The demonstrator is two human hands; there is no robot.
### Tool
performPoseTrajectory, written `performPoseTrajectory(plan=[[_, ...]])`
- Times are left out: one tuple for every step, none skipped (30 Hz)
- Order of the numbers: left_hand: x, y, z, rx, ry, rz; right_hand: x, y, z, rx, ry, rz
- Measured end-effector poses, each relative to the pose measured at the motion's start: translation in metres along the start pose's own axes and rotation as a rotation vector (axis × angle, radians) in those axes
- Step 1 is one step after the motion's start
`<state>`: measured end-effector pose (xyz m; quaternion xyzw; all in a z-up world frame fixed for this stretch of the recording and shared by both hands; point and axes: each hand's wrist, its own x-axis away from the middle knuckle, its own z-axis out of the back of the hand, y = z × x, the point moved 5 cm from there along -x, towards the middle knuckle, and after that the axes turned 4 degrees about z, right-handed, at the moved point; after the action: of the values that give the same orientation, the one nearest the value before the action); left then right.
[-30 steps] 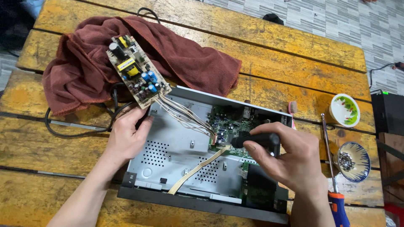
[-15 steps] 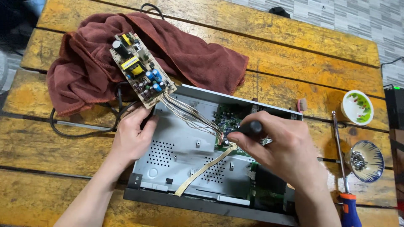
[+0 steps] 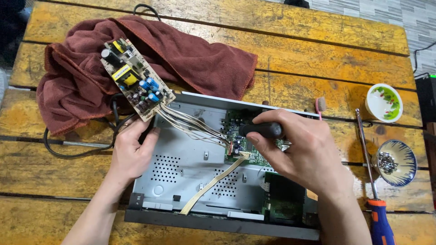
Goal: Cleaning a circuit board with a brush and using a screwdriver to adjust components inside an electronic device
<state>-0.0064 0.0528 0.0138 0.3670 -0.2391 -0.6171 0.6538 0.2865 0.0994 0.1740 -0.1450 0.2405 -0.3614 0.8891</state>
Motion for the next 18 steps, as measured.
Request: performPoseTrajectory(plan=[[0.000, 0.000, 0.000, 0.000, 0.002, 0.002, -0.001, -0.001, 0.001, -0.001, -0.002, 0.002], [0.000, 0.000, 0.000, -0.005, 0.011, -0.014, -0.003, -0.004, 0.001, -0.017, -0.017, 0.029], [0.000, 0.001, 0.001, -0.010, 0.020, -0.033, -0.004, -0.006, 0.001, -0.033, -0.031, 0.055], [0.000, 0.001, 0.001, -0.010, 0.022, -0.033, -0.005, -0.007, 0.000, -0.032, -0.031, 0.056], [0.000, 0.001, 0.001, -0.009, 0.015, -0.029, -0.005, -0.007, -0.002, -0.016, -0.062, 0.064], [-0.001, 0.000, 0.000, -0.009, 0.008, -0.025, -0.005, -0.008, -0.004, 0.000, -0.092, 0.072], [-0.001, 0.001, 0.001, -0.008, 0.006, -0.024, -0.006, -0.008, -0.002, 0.000, -0.093, 0.071], [-0.001, 0.002, 0.001, -0.007, 0.009, -0.032, -0.006, -0.010, -0.001, -0.008, -0.102, 0.105], [-0.001, 0.004, 0.001, -0.006, 0.013, -0.041, -0.007, -0.012, 0.000, -0.015, -0.111, 0.139], [-0.001, 0.004, 0.001, -0.006, 0.012, -0.040, -0.008, -0.013, 0.000, -0.015, -0.112, 0.139], [-0.002, 0.006, 0.002, -0.003, 0.015, -0.049, -0.008, -0.012, -0.003, -0.023, -0.158, 0.122], [-0.002, 0.007, 0.002, 0.000, 0.018, -0.057, -0.008, -0.012, -0.005, -0.031, -0.205, 0.104], [-0.002, 0.007, 0.002, -0.001, 0.017, -0.060, -0.008, -0.010, -0.005, -0.030, -0.202, 0.103], [-0.001, 0.005, 0.002, 0.004, 0.010, -0.023, -0.008, -0.010, -0.004, -0.043, -0.181, 0.124], [0.000, 0.003, 0.001, 0.010, 0.004, 0.016, -0.008, -0.009, -0.002, -0.056, -0.162, 0.145], [-0.001, 0.003, 0.001, 0.010, 0.003, 0.016, -0.006, -0.009, 0.001, -0.056, -0.162, 0.144], [-0.001, 0.004, 0.001, 0.009, 0.003, 0.005, -0.005, -0.007, 0.007, -0.041, -0.104, 0.126], [-0.001, 0.004, 0.002, 0.007, 0.004, -0.006, -0.003, -0.006, 0.014, -0.026, -0.046, 0.108]])
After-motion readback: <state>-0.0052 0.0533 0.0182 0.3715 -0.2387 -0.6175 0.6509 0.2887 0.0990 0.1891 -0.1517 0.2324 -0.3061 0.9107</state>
